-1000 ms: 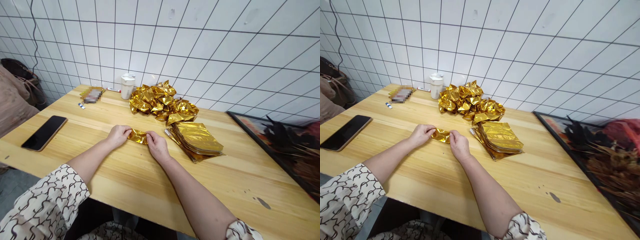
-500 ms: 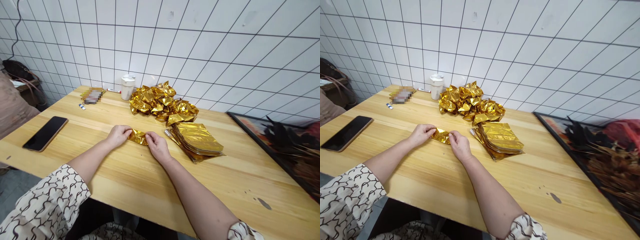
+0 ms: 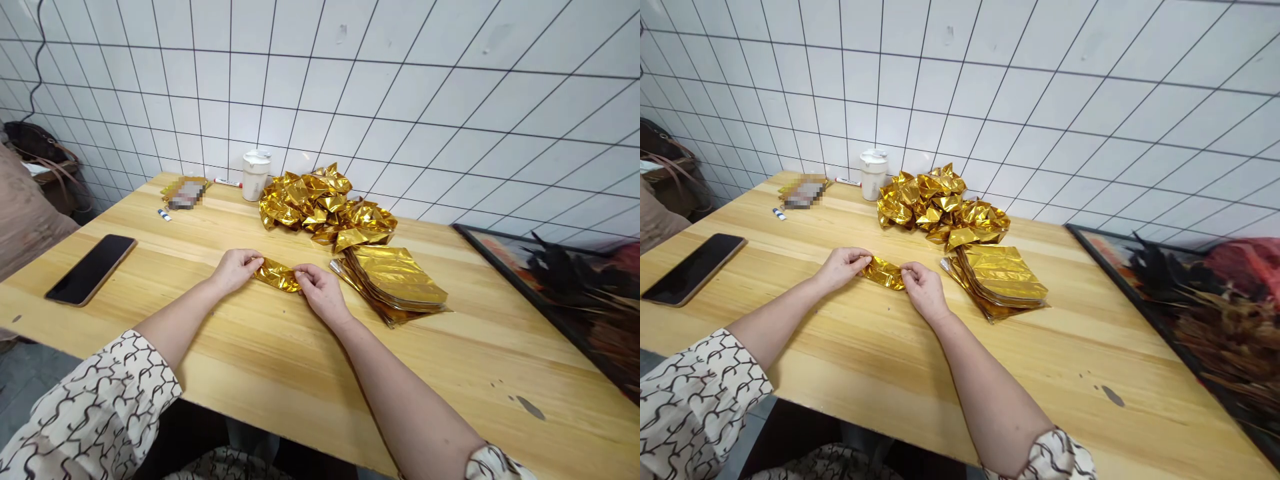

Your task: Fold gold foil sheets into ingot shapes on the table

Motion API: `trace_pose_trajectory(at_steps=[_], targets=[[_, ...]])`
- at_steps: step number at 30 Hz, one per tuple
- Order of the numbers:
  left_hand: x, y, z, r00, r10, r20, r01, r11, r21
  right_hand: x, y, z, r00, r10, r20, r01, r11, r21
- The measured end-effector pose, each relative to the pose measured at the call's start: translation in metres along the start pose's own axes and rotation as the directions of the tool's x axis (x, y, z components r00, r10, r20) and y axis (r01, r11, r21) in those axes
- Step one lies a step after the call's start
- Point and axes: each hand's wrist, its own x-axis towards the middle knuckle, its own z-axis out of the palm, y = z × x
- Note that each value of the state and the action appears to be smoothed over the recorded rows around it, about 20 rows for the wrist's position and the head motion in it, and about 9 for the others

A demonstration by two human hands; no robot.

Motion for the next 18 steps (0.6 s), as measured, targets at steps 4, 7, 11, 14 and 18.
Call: trace_pose_trajectory(at_steps=[4, 7, 11, 14, 18], targets=[[-0.003, 0.008, -0.002, 0.999, 0.035, -0.002, -0.035, 0.998, -0.05, 0.001, -0.005, 0.0, 0.996, 0.085, -0.034, -0.082, 0.992, 0.091], [-0.006, 0.015, -0.005, 1.0, 0.027, -0.017, -0.027, 0.998, -0.053, 0.003, -0.007, -0.004, 0.983, 0.15, -0.104, -0.133, 0.979, 0.156], [-0.006, 0.018, -0.005, 0.999, 0.007, -0.036, -0.008, 1.0, -0.016, 0.01, -0.005, -0.011, 0.962, 0.187, -0.198, -0.147, 0.969, 0.2], [-0.005, 0.017, -0.004, 0.999, 0.006, -0.032, -0.007, 1.0, -0.013, 0.02, -0.004, -0.019, 0.935, 0.216, -0.28, -0.149, 0.959, 0.241], [-0.004, 0.016, -0.002, 1.0, 0.007, -0.025, -0.007, 1.0, -0.011, 0.047, -0.01, -0.04, 0.899, 0.247, -0.362, -0.153, 0.951, 0.269]])
